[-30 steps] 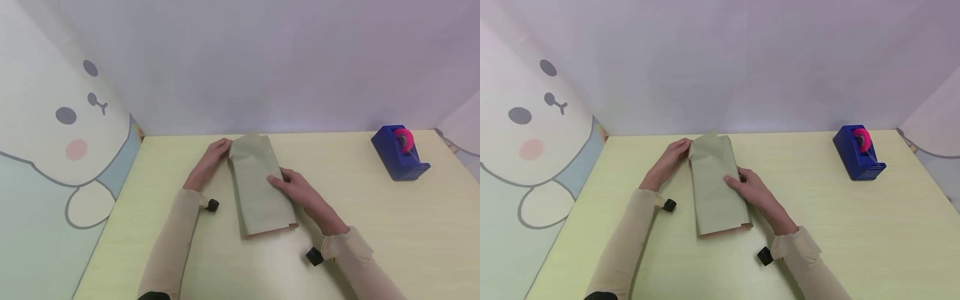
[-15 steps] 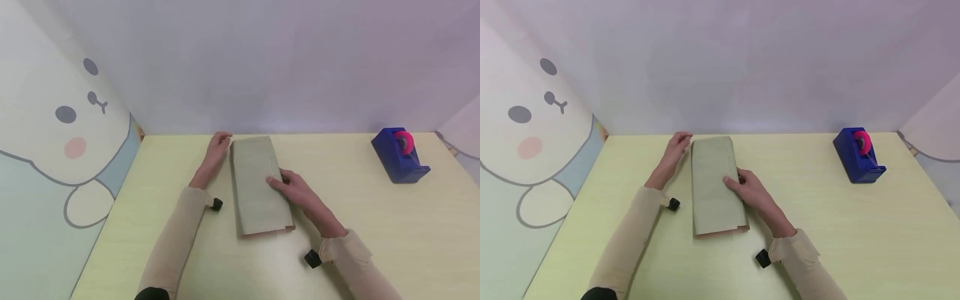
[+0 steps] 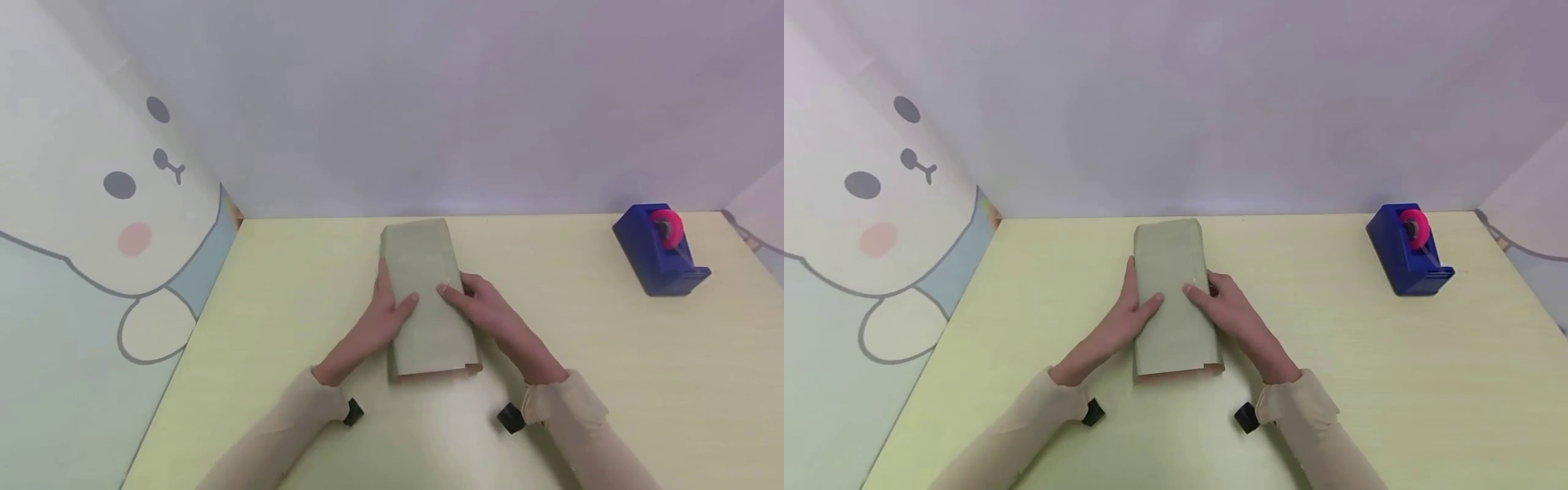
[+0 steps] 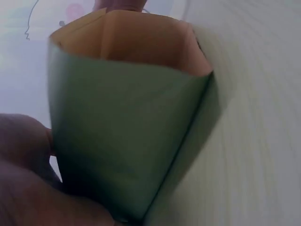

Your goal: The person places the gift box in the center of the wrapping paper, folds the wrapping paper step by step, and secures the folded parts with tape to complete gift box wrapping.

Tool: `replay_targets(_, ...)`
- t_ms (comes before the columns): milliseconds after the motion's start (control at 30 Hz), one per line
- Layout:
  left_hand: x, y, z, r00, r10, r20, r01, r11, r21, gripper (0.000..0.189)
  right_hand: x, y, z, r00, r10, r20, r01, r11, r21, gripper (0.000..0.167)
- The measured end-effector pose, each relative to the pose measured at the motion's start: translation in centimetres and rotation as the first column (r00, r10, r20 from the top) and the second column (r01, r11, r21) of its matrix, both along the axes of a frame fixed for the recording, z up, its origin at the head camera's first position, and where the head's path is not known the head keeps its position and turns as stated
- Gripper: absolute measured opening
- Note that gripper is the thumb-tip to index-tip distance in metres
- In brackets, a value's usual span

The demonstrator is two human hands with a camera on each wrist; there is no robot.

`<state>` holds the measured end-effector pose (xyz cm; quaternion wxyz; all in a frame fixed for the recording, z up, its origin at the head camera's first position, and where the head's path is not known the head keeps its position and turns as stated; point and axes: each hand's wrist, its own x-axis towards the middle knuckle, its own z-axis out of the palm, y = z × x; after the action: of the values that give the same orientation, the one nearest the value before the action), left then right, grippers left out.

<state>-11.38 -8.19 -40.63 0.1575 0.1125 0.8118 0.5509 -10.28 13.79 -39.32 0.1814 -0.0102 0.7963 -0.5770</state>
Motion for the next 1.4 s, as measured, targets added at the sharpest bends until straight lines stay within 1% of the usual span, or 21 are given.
replay_targets(100,-0.1,0.3,-0.3,1.000,0.008,0.004,-0.008,1.000,0.012,0.098,0.0,-0.2,0.0,1.000,-0.002,-0.004,0.002,1.000,-0.001,0.051)
replay_targets(200,-0.1,0.3,-0.2,1.000,0.024,0.015,-0.025,1.000,0.018,0.101,0.1,-0.4,0.0,1.000,-0.007,-0.018,0.007,1.000,0.000,0.049)
replay_targets(367,-0.2,0.3,-0.1,1.000,0.030,-0.001,-0.030,0.999,0.038,0.105,0.0,-0.6,0.0,0.999,-0.022,-0.042,0.024,0.998,0.053,0.050)
replay_targets(433,-0.4,0.3,-0.1,1.000,0.024,-0.015,-0.024,0.999,0.042,0.105,0.0,-0.5,0.1,0.999,-0.026,-0.029,0.028,0.997,0.079,0.055)
replay_targets(533,-0.6,0.3,-0.2,0.999,0.015,-0.036,-0.014,0.999,0.034,0.103,0.0,-0.1,0.3,0.999,-0.039,0.027,0.037,0.997,0.074,0.063)
replay_targets(600,-0.6,0.3,-0.1,0.999,0.007,-0.050,-0.007,1.000,0.016,0.099,0.0,0.1,0.5,0.997,-0.050,0.062,0.046,0.997,0.066,0.064)
replay_targets(667,-0.6,0.2,0.0,0.999,-0.006,-0.050,0.006,1.000,-0.007,0.089,-0.1,0.2,0.7,0.996,-0.059,0.072,0.054,0.997,0.062,0.062)
replay_targets(800,-0.5,0.1,0.1,0.999,-0.035,-0.034,0.033,0.998,-0.055,0.067,-0.2,0.0,0.6,0.997,-0.066,0.043,0.062,0.994,0.085,0.054)
replay_targets(900,-0.6,0.0,-0.1,0.998,-0.050,-0.034,0.047,0.995,-0.090,0.062,-0.2,0.0,0.3,0.996,-0.081,0.042,0.077,0.993,0.088,0.055)
replay_targets(933,-0.5,0.0,-0.1,0.998,-0.052,-0.045,0.047,0.993,-0.108,0.062,-0.1,0.1,0.3,0.996,-0.082,0.044,0.078,0.993,0.086,0.057)
replay_targets(967,-0.5,0.0,0.0,0.996,-0.054,-0.075,0.044,0.990,-0.137,0.061,-0.1,0.1,0.3,0.996,-0.082,0.047,0.078,0.993,0.084,0.059)
replay_targets(1033,-0.5,-0.1,0.1,0.985,-0.051,-0.166,0.015,0.977,-0.211,0.060,-0.1,0.1,0.2,0.995,-0.081,0.054,0.077,0.994,0.081,0.064)
replay_targets(1067,-0.5,-0.1,0.2,0.972,-0.052,-0.229,-0.009,0.967,-0.255,0.058,0.0,0.2,0.2,0.996,-0.077,0.053,0.072,0.994,0.082,0.067)
replay_targets(1100,-0.4,-0.1,0.3,0.955,-0.053,-0.293,-0.038,0.954,-0.299,0.055,0.0,0.2,0.1,0.996,-0.071,0.049,0.067,0.994,0.090,0.070)
replay_targets(1133,-0.3,-0.1,0.4,0.929,-0.060,-0.365,-0.073,0.938,-0.340,0.052,0.0,0.2,0.1,0.997,-0.066,0.039,0.061,0.992,0.109,0.073)
replay_targets(1200,-0.2,-0.1,0.7,0.867,-0.087,-0.490,-0.137,0.905,-0.402,0.045,0.1,0.3,0.2,0.999,-0.046,-0.009,0.046,0.989,0.142,0.075)
replay_targets(1267,-0.1,-0.1,1.0,0.797,-0.135,-0.589,-0.178,0.879,-0.442,0.038,0.3,0.3,0.4,0.996,-0.021,-0.085,0.036,0.981,0.189,0.076)
replay_targets(1300,0.0,-0.1,1.1,0.766,-0.158,-0.623,-0.185,0.874,-0.449,0.035,0.4,0.4,0.5,0.992,-0.011,-0.125,0.037,0.978,0.206,0.077)
replay_targets(1333,0.1,-0.1,1.2,0.732,-0.180,-0.657,-0.186,0.875,-0.447,0.032,0.5,0.4,0.6,0.986,-0.003,-0.168,0.040,0.975,0.218,0.078)
replay_targets(1367,0.1,0.0,1.2,0.702,-0.199,-0.683,-0.180,0.879,-0.441,0.030,0.7,0.4,0.7,0.976,0.006,-0.216,0.044,0.974,0.221,0.078)
replay_targets(1400,0.2,0.0,1.3,0.677,-0.214,-0.704,-0.172,0.884,-0.435,0.027,0.8,0.4,0.8,0.963,0.016,-0.270,0.050,0.970,0.238,0.079)
